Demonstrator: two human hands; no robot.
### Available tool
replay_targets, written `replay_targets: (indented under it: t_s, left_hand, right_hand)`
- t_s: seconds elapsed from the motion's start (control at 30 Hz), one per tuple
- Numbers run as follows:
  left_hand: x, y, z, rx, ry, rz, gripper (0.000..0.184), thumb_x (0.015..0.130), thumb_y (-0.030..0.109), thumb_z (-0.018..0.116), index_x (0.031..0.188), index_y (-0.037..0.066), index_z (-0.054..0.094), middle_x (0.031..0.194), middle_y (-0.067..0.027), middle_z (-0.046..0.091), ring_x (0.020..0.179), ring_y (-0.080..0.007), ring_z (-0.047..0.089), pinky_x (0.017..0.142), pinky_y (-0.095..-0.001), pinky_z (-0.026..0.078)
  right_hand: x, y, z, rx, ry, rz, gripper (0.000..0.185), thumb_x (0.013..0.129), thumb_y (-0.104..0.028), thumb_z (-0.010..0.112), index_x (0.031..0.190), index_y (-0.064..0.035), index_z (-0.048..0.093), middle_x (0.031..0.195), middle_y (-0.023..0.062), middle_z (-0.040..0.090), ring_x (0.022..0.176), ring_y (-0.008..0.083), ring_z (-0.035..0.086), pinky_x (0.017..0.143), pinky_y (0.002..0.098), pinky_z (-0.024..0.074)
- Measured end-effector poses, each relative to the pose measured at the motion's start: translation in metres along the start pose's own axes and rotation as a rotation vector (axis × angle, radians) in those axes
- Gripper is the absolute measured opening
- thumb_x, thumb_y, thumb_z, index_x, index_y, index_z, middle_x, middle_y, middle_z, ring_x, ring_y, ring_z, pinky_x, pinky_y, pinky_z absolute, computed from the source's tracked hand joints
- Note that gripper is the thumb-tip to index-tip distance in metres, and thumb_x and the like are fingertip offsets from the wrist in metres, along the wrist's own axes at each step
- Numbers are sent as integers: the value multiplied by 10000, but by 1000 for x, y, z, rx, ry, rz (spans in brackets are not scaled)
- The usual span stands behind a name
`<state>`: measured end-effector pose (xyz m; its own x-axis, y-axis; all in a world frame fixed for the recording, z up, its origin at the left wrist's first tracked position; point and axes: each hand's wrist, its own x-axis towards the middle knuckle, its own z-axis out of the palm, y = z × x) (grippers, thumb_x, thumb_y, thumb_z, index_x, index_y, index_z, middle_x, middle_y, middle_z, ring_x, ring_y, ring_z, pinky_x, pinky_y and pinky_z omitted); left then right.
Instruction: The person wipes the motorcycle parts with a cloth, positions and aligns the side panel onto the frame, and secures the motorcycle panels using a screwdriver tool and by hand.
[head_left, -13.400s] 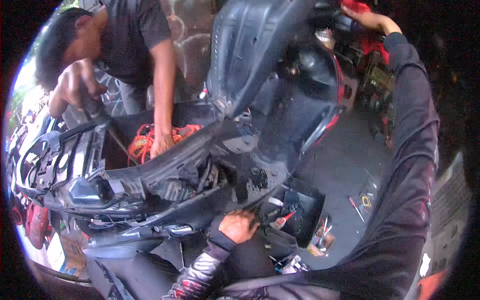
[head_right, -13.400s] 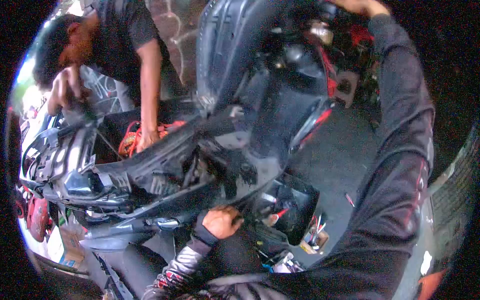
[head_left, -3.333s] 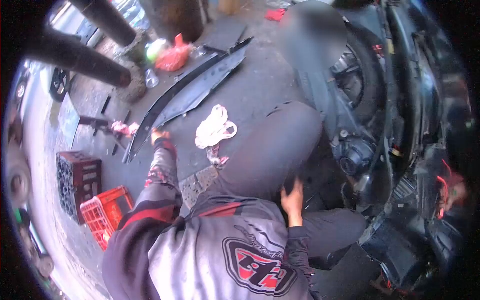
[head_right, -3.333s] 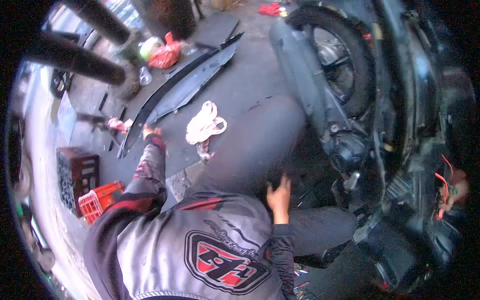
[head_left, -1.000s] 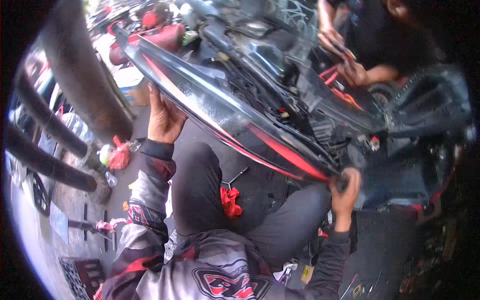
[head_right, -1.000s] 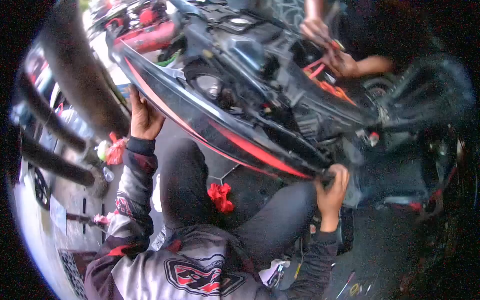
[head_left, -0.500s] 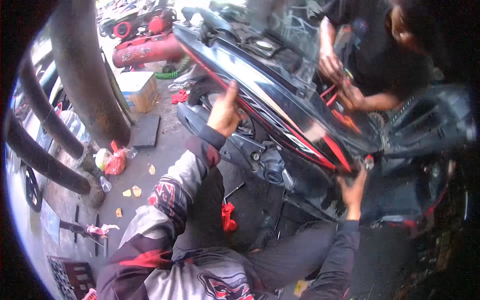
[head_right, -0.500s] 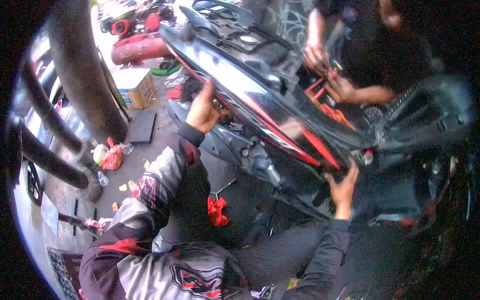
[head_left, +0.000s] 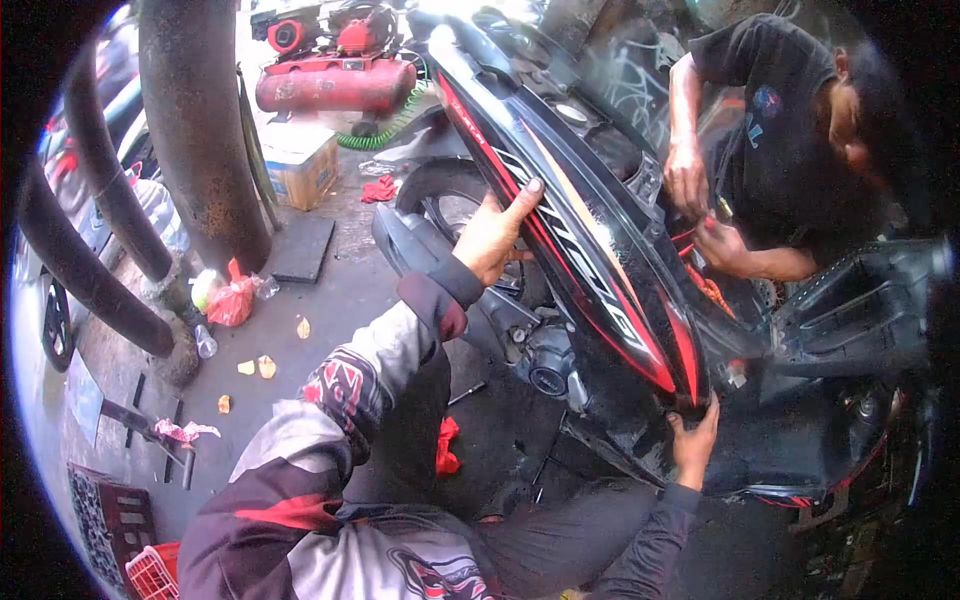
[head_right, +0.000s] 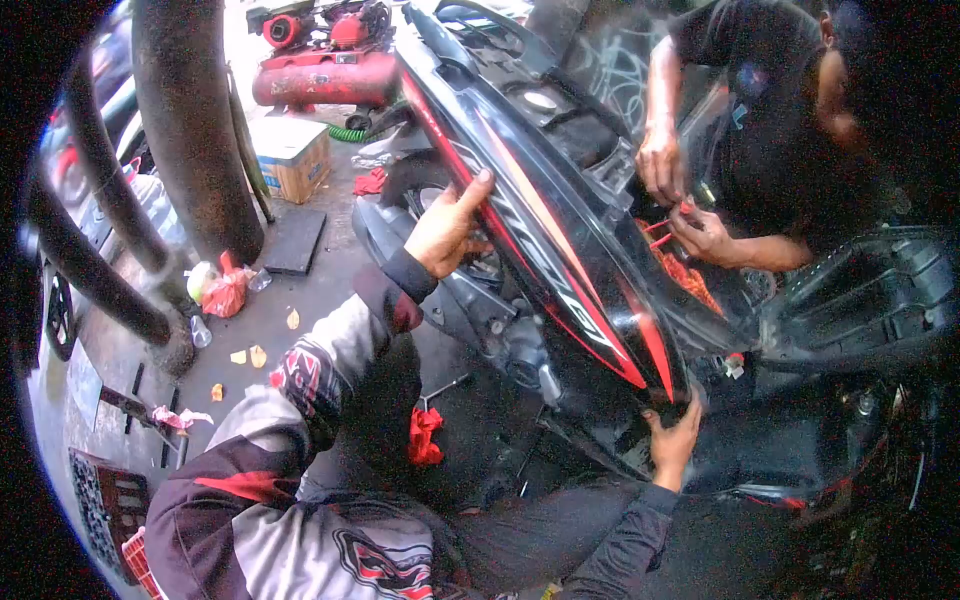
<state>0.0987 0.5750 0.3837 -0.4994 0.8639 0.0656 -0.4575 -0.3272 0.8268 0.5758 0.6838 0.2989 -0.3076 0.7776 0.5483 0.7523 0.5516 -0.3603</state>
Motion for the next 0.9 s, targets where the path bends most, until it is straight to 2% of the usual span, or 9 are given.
replay_targets:
  t_s: [0.27,0.33,0.4,0.53,0.57,0.63,0.67,0.7,0.9]
  left_hand:
    - [-7,-1,13,37,16,4,844,864,562,731,1481,149,328,1462,-113,470,1288,-317,487,896,-681,409]
    - [-10,6,22,43,67,-9,892,844,566,749,1490,145,300,1485,-119,440,1321,-335,453,897,-701,401]
    - [-6,7,26,67,128,-47,983,800,570,786,1505,146,248,1545,-137,355,1400,-385,355,921,-736,379]
    - [5,2,23,64,58,-22,977,810,605,761,1521,169,252,1549,-138,348,1410,-397,340,951,-758,360]
    - [10,1,20,143,133,61,930,786,591,788,1383,9,376,1246,-175,613,1089,-315,622,816,-540,519]
    - [23,-6,7,196,75,157,860,820,576,765,1388,8,457,1256,-180,630,1101,-281,627,880,-468,530]
    - [25,-9,7,268,150,213,780,852,551,747,1371,14,521,1241,-177,653,1110,-250,632,923,-401,521]
    - [23,-4,10,305,178,122,757,860,536,745,1369,19,530,1237,-175,668,1140,-265,634,981,-391,496]
    - [24,-15,6,291,133,366,714,889,435,758,1390,7,484,1260,-171,665,1180,-261,623,1051,-375,452]
  right_hand:
    - [-9,25,3,-88,-186,113,970,750,-380,859,1468,25,347,1429,293,494,1336,443,465,1101,453,380]
    - [-5,-1,-2,122,-271,289,948,786,-382,832,1479,21,327,1418,287,511,1347,431,465,1103,442,375]
    - [-5,5,4,157,-223,228,908,814,-358,810,1482,16,323,1429,282,500,1357,422,456,1108,440,366]
    - [5,27,15,181,-34,82,789,897,-322,729,1488,16,330,1471,269,452,1382,405,425,1134,443,333]
    - [8,31,19,176,-39,93,789,897,-322,729,1488,16,330,1471,269,452,1382,405,425,1134,443,333]
    - [15,35,24,142,38,3,747,928,-325,687,1492,23,341,1496,271,417,1381,406,415,1145,450,319]
    - [17,30,23,131,32,24,747,928,-325,687,1492,23,341,1496,271,417,1381,406,415,1145,450,319]
    - [18,22,23,121,14,28,746,933,-336,677,1491,29,343,1491,276,422,1376,414,419,1146,453,319]
    - [19,12,22,76,-18,54,764,932,-364,676,1501,16,336,1466,287,450,1366,433,429,1138,458,333]
